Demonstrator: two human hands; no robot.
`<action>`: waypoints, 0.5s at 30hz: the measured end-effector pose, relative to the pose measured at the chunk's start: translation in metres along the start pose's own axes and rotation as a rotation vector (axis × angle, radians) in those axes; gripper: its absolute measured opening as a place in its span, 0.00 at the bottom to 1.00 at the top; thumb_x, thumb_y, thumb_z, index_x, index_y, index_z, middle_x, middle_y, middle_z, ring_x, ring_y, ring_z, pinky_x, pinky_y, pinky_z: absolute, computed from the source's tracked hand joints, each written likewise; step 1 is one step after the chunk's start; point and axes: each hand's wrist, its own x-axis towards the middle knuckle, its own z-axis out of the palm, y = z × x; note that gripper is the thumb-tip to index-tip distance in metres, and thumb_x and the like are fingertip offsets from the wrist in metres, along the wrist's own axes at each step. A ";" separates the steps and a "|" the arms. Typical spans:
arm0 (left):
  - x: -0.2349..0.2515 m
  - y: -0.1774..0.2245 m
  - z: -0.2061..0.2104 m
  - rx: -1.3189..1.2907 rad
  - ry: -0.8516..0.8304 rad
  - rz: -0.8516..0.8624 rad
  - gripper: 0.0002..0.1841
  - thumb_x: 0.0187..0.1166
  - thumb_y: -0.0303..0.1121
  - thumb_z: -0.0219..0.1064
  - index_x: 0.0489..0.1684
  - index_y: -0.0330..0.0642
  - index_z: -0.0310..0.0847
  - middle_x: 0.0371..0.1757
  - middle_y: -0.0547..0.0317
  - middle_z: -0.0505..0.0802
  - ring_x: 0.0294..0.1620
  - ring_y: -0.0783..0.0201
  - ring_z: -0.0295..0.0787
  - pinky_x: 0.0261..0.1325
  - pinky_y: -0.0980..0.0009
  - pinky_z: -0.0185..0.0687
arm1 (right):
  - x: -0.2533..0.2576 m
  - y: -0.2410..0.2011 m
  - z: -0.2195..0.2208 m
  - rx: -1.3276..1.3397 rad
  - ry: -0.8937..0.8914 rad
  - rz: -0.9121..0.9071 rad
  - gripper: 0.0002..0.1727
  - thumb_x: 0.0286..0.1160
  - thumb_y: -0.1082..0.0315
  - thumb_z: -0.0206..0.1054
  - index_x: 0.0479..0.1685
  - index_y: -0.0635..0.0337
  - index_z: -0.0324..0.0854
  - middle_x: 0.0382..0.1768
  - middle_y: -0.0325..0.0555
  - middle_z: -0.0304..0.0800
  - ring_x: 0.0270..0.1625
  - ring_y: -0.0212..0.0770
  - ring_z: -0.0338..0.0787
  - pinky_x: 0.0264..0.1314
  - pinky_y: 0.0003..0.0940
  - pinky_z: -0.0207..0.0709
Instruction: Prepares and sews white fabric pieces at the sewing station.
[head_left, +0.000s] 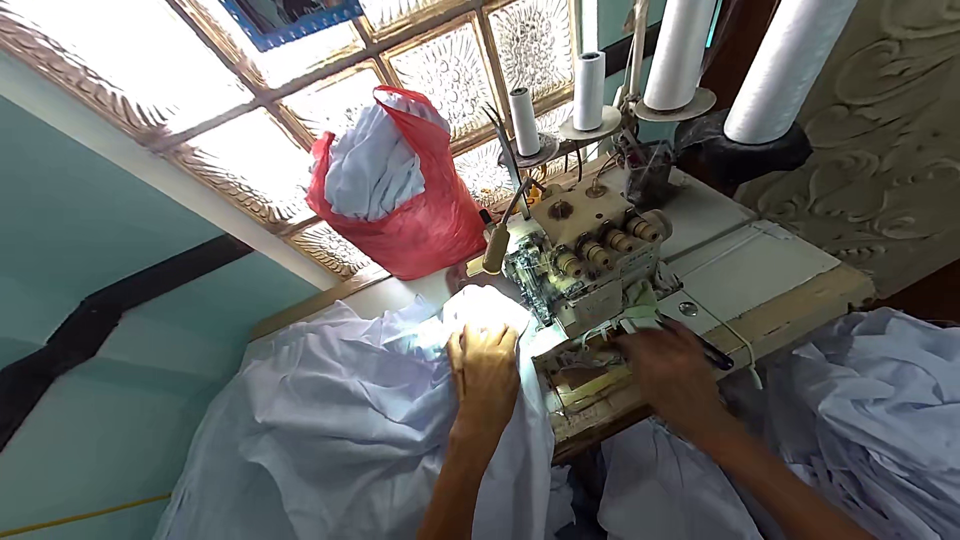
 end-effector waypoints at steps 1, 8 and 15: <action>-0.007 0.001 -0.005 0.001 -0.001 0.001 0.13 0.74 0.21 0.63 0.42 0.40 0.96 0.46 0.50 0.97 0.52 0.39 0.91 0.60 0.36 0.73 | -0.003 0.013 -0.008 -0.031 -0.102 0.140 0.14 0.74 0.82 0.62 0.55 0.76 0.87 0.54 0.72 0.92 0.63 0.74 0.90 0.74 0.75 0.70; -0.044 0.014 -0.014 0.028 0.122 0.028 0.11 0.70 0.20 0.66 0.38 0.41 0.96 0.44 0.53 0.97 0.43 0.47 0.92 0.52 0.47 0.78 | -0.018 0.035 -0.011 -0.248 -0.284 0.312 0.15 0.75 0.85 0.62 0.59 0.83 0.81 0.54 0.79 0.88 0.54 0.77 0.91 0.54 0.65 0.83; -0.043 0.016 -0.006 0.004 0.166 -0.019 0.09 0.72 0.34 0.70 0.36 0.39 0.95 0.42 0.51 0.97 0.44 0.45 0.92 0.53 0.46 0.79 | 0.025 -0.016 -0.039 0.106 -0.370 0.264 0.19 0.90 0.71 0.52 0.72 0.70 0.78 0.54 0.72 0.90 0.48 0.75 0.92 0.48 0.70 0.81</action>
